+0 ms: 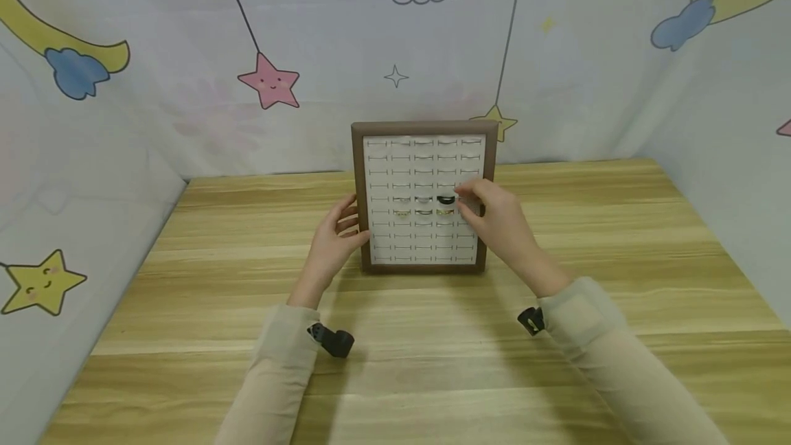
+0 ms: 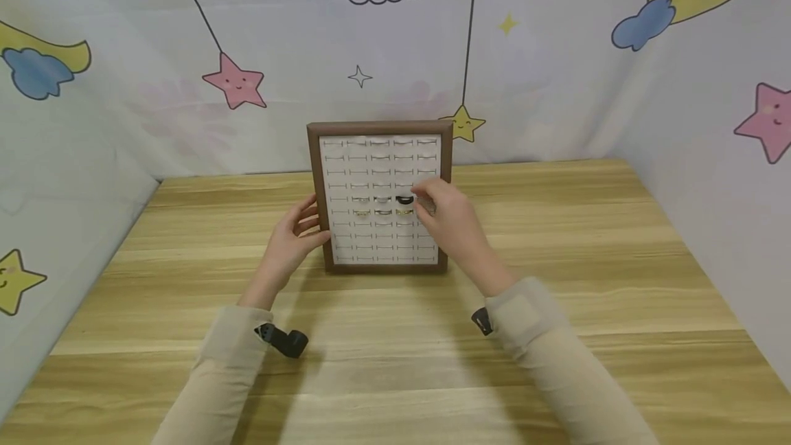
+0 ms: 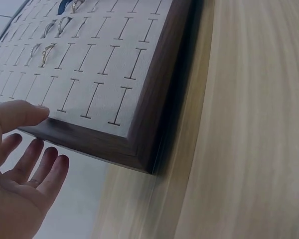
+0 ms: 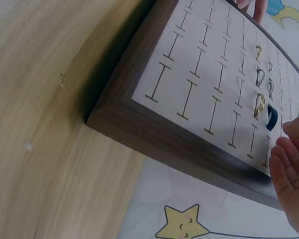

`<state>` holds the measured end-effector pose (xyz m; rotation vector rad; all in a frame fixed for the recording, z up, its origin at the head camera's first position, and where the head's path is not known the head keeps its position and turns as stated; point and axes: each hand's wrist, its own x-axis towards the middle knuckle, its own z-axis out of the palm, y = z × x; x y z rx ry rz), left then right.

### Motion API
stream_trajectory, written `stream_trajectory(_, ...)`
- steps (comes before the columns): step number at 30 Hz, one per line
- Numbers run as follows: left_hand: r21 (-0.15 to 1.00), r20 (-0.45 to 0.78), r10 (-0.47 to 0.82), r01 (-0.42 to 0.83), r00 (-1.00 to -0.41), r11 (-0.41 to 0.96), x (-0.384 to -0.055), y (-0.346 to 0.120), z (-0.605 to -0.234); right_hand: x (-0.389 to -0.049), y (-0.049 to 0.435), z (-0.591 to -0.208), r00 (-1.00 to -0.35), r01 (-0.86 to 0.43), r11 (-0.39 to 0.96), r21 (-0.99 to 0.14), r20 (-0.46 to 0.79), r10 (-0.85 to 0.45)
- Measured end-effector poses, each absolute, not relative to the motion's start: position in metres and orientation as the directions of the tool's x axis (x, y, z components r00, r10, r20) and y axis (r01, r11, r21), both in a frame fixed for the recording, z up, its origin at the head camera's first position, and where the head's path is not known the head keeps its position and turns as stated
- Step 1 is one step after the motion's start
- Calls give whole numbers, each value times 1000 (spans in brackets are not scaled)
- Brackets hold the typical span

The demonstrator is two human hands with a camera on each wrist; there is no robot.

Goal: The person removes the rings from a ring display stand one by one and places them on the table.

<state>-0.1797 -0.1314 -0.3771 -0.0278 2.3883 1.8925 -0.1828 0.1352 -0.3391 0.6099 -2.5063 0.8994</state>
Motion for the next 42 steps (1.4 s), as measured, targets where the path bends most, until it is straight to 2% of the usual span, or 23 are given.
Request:
stream_trajectory(5, 966, -106, 43, -92, -993, 242, -183, -128, -381, -184, 128, -342, -838, -508, 704, -496, 473, -271)
stream_trajectory(13, 964, -120, 36, -108, -992, 242, -187, -130, -384, -186, 121, -344, -822, -523, 705, -479, 501, -270)
stream_trajectory(21, 959, -124, 51, -107, -991, 262, -187, -130, -381, -186, 116, -349, -755, -559, 758, -334, 583, -300)
stream_trajectory(23, 958, -124, 52, -106, -991, 265, -186, -130, -381, -186, 116, -350, -751, -560, 760, -329, 589, -299)
stream_trajectory(30, 959, -127, 66, -106, -990, 261, -187, -131, -383, -189, 119, -348, -785, -549, 726, -415, 555, -276)
stream_trajectory(42, 952, -144, 69, -119, -987, 282, -188, -132, -384, -196, 130, -338, -859, -504, 637, -583, 420, -294)
